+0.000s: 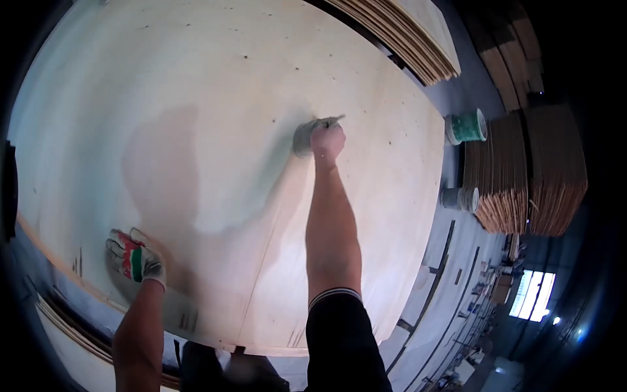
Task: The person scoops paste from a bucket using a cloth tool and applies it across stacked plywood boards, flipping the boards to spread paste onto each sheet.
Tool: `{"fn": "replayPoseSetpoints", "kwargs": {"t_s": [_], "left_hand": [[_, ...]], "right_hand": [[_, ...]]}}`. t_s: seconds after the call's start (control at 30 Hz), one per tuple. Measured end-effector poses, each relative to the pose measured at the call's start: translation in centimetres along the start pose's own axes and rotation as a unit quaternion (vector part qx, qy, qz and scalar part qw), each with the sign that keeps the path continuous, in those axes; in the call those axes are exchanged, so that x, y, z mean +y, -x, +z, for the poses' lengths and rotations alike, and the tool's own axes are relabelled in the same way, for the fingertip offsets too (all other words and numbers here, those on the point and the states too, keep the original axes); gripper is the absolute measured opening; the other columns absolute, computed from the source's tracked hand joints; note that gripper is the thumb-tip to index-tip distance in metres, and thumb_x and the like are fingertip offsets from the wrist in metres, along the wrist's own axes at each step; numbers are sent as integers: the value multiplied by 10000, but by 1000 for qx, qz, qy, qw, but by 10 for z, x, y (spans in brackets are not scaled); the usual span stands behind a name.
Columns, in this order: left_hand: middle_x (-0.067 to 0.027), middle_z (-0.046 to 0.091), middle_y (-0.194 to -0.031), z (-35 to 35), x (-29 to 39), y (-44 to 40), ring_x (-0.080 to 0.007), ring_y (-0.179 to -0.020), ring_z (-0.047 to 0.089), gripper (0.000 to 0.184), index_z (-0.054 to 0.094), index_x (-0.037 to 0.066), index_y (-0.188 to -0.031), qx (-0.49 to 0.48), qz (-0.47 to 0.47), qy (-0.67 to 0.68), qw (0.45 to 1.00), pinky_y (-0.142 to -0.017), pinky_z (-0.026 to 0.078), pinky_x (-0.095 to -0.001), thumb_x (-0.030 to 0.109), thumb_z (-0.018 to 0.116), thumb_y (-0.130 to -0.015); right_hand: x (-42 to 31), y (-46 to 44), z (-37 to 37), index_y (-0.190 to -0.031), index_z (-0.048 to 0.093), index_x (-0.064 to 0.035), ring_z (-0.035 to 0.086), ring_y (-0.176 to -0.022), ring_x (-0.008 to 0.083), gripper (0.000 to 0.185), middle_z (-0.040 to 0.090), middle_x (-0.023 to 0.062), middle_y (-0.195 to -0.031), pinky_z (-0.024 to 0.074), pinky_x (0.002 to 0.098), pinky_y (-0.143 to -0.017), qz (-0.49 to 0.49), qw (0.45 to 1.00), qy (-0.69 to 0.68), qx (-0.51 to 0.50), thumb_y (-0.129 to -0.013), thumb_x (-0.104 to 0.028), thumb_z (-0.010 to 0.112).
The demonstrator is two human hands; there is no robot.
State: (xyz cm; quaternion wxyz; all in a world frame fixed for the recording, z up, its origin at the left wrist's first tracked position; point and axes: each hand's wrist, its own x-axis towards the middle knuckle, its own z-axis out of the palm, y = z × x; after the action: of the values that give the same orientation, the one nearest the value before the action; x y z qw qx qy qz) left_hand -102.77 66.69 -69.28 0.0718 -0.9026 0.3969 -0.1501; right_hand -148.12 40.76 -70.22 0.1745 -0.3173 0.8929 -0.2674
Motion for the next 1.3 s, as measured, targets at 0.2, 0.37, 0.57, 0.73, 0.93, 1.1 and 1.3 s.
{"fn": "replayPoseSetpoints", "kwargs": {"t_s": [0.2, 0.37, 0.57, 0.73, 0.93, 1.1, 1.3], "left_hand": [[-152, 525, -1431, 28, -3, 0, -312, -1314, 488, 641, 441, 67, -1464, 48, -33, -114, 992, -1078, 381, -475, 466, 447, -962], [-171, 501, -1448, -7, -24, -1, -341, -1334, 464, 629, 434, 81, -1473, 27, 13, -20, 999, -1090, 369, -487, 465, 464, -975], [-193, 473, -1469, -11, -83, 10, -375, -1357, 437, 617, 426, 97, -1483, 21, 132, 127, 983, -1105, 356, -500, 464, 483, -990], [-189, 494, -1454, 14, -190, -54, -376, -1320, 478, 570, 459, 107, -1458, 76, 376, 242, 891, -1044, 427, -475, 429, 525, -993], [-207, 497, -1453, 90, -303, -163, -385, -1324, 481, 658, 420, 111, -1494, 75, 263, 88, 958, -1049, 419, -483, 559, 367, -1016], [-197, 443, -1500, 105, -310, -179, -359, -1391, 403, 691, 432, 70, -1479, 39, 275, 121, 953, -1133, 311, -498, 572, 388, -1006], [-194, 451, -1491, 93, -316, -182, -353, -1379, 415, 681, 439, 64, -1471, 32, 242, 74, 967, -1130, 314, -495, 557, 413, -1002]], "right_hand": [[0, 48, -25, -1018, 722, -63, 666, -993, 394, 244, 694, 221, -1060, 544, 446, -870, -320, 920, 133, -185, -851, -121, 554], [115, 238, -80, -1057, 703, -69, 646, -957, 406, 321, 687, 212, -1066, 555, 449, -848, -373, 884, 184, -215, -785, 11, 553], [182, 519, -138, -1289, 609, -61, 583, -1086, 391, 593, 649, 174, -1192, 511, 435, -951, -322, 920, 117, -189, -708, 52, 587], [237, 595, -179, -1268, 623, -38, 664, -1020, 341, 441, 645, 183, -1216, 547, 388, -861, 60, 979, 33, -192, -835, 24, 576], [172, 570, -147, -1205, 666, -27, 657, -1057, 335, 410, 669, 186, -1189, 535, 403, -883, -64, 989, 53, -126, -804, 6, 588], [209, 667, -157, -1223, 654, -37, 612, -1069, 381, 499, 660, 168, -1166, 517, 434, -917, -213, 963, 106, -126, -730, 21, 599], [96, 714, -99, -1030, 698, 9, 662, -855, 423, 198, 698, 210, -911, 528, 382, -776, 1, 981, -171, -93, -870, -59, 602]]}}
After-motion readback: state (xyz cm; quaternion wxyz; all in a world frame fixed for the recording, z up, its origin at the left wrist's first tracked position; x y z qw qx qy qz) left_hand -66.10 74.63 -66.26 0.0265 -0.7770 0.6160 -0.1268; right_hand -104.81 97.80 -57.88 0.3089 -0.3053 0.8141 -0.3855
